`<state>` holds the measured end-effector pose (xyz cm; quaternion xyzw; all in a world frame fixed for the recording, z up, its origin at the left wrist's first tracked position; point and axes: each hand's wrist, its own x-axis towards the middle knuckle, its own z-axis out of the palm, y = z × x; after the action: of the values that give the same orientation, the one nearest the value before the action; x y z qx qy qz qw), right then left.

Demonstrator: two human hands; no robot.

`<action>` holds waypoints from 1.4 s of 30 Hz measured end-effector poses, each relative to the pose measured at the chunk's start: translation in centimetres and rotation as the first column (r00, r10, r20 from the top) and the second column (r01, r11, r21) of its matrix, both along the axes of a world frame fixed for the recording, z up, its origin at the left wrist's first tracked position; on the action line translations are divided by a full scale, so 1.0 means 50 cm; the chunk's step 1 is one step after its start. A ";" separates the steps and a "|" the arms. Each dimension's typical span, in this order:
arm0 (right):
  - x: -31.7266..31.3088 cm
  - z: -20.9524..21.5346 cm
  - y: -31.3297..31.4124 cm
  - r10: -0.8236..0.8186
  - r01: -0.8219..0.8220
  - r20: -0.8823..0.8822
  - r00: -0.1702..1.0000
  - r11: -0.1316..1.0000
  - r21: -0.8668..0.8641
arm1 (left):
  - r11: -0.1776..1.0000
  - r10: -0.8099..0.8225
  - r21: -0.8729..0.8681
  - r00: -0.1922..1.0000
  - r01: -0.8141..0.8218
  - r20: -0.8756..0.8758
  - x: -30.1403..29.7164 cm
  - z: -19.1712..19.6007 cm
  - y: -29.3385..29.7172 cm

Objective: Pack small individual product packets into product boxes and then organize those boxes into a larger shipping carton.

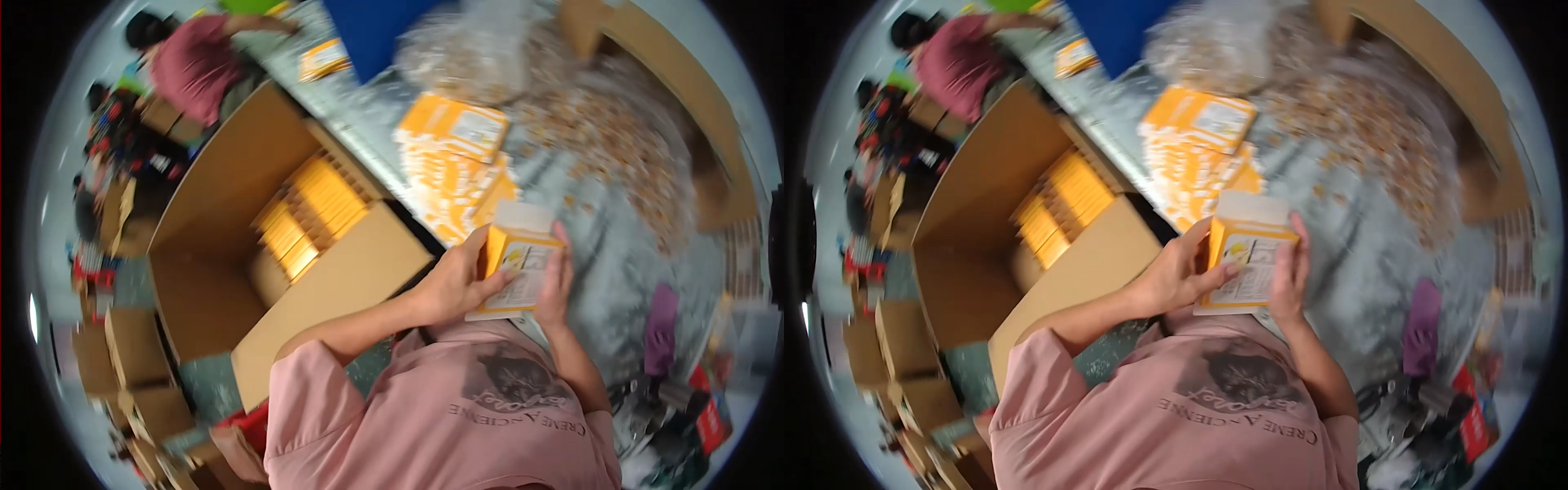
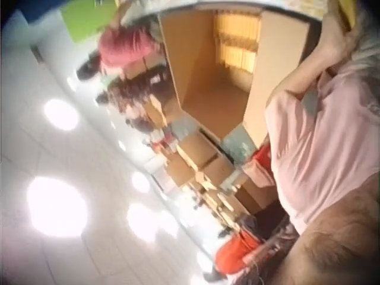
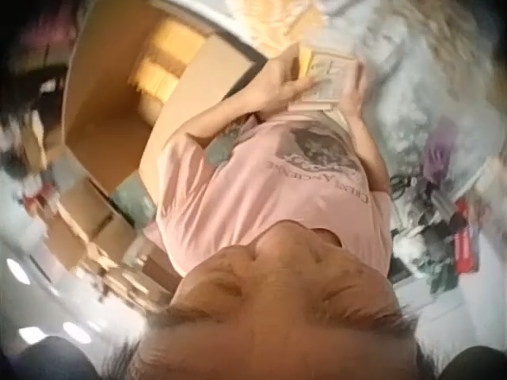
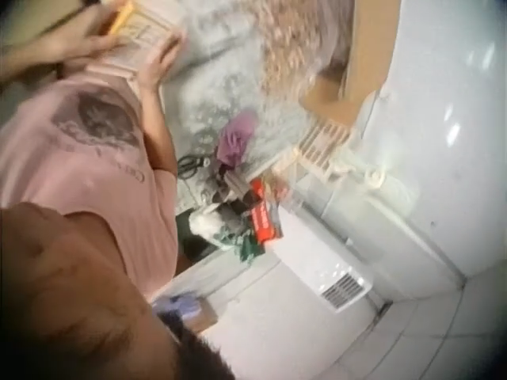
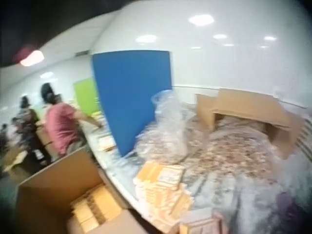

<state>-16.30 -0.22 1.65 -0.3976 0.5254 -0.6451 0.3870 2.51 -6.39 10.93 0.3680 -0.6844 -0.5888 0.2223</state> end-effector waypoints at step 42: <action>0.119 -0.094 -0.130 0.372 -0.285 -0.195 0.907 0.886 0.366 | 0.984 -0.170 0.132 0.432 0.117 0.885 0.758 -0.467 -0.117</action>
<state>-10.34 -6.74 -3.02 -0.4921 0.5958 -0.4150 0.4803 40.41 -12.25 -12.41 0.5685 -0.7122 -0.3407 -0.2312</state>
